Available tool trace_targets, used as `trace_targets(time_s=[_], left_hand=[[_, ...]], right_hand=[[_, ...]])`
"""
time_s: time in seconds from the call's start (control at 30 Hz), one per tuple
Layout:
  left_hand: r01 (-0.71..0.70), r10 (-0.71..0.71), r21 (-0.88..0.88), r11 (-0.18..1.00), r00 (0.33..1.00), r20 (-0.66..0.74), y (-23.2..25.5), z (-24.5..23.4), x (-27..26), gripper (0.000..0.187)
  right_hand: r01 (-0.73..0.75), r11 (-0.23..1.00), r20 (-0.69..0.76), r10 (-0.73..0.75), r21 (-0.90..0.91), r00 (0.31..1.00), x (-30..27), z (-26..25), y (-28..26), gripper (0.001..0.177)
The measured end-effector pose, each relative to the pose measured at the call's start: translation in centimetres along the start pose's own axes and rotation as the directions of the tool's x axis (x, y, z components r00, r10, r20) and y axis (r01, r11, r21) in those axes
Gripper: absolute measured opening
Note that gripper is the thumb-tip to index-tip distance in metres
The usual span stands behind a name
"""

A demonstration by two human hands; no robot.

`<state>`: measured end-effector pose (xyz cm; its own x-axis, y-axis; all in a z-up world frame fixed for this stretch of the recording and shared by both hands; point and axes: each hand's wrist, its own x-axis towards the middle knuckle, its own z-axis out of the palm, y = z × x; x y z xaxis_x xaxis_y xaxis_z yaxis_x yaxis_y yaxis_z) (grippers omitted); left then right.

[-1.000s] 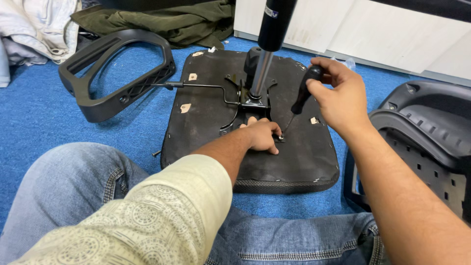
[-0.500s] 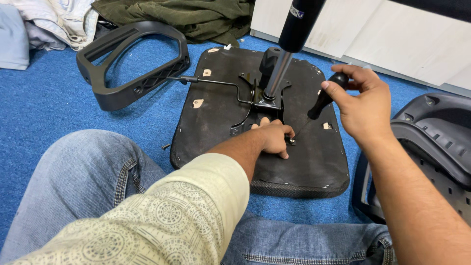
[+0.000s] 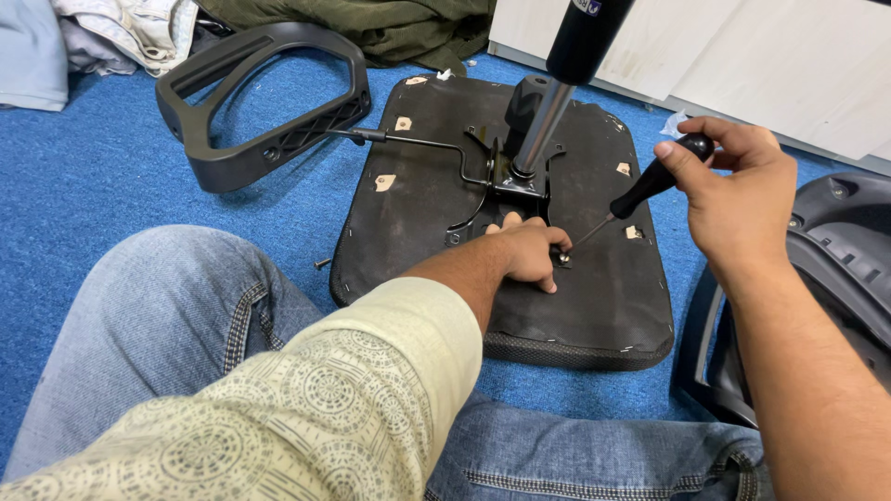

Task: The person sits on the floor and uses a screwdriver to remove screws from the underside of an office chair seat. They detach the metal mounting plate and gas lift mechanism from the seat cushion, leaving the components separated.

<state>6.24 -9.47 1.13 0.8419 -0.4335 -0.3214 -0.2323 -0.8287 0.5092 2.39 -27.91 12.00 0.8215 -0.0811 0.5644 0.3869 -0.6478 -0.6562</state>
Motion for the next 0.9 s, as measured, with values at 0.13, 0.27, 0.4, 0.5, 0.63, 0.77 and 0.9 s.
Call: trace_targets(time_s=[0.13, 0.27, 0.4, 0.5, 0.63, 0.77, 0.9], left_hand=[[0.017, -0.017, -0.031, 0.999, 1.000, 0.014, 0.0, -0.1, 0.1, 0.074], [0.029, -0.029, -0.051, 0.998, 1.000, 0.010, 0.0, -0.1, 0.1, 0.071], [0.014, -0.014, -0.045, 0.999, 1.000, -0.010, 0.0, -0.1, 0.0, 0.077], [0.008, -0.008, -0.022, 1.000, 1.000, -0.001, 0.1, -0.2, -0.2, 0.079], [0.011, -0.011, -0.010, 1.000, 1.000, 0.003, 0.1, -0.1, -0.1, 0.076], [0.012, -0.012, -0.044, 0.999, 1.000, 0.001, -0.1, 0.0, 0.4, 0.071], [-0.002, 0.001, -0.052, 0.999, 1.000, -0.020, -0.5, 0.1, 0.7, 0.068]], right_hand=[[-0.035, 0.989, 0.098, 0.021, 0.145, 0.995, 0.5, -0.4, -0.2, 0.035], [-0.069, 0.944, 0.142, 0.023, 0.324, 0.990, 0.6, -0.4, 0.2, 0.035], [-0.067, 0.953, 0.149, 0.023, 0.295, 0.989, 0.4, -0.3, 0.5, 0.032], [-0.021, 0.984, 0.093, 0.005, 0.175, 0.996, 0.1, -0.1, 0.5, 0.030], [-0.056, 0.996, 0.070, 0.051, 0.067, 0.996, 0.4, -0.1, 0.6, 0.031], [-0.052, 0.971, 0.157, 0.016, 0.231, 0.987, 0.9, -0.5, 1.1, 0.037], [-0.085, 0.920, 0.143, 0.031, 0.382, 0.989, 1.1, -0.5, 1.7, 0.037]])
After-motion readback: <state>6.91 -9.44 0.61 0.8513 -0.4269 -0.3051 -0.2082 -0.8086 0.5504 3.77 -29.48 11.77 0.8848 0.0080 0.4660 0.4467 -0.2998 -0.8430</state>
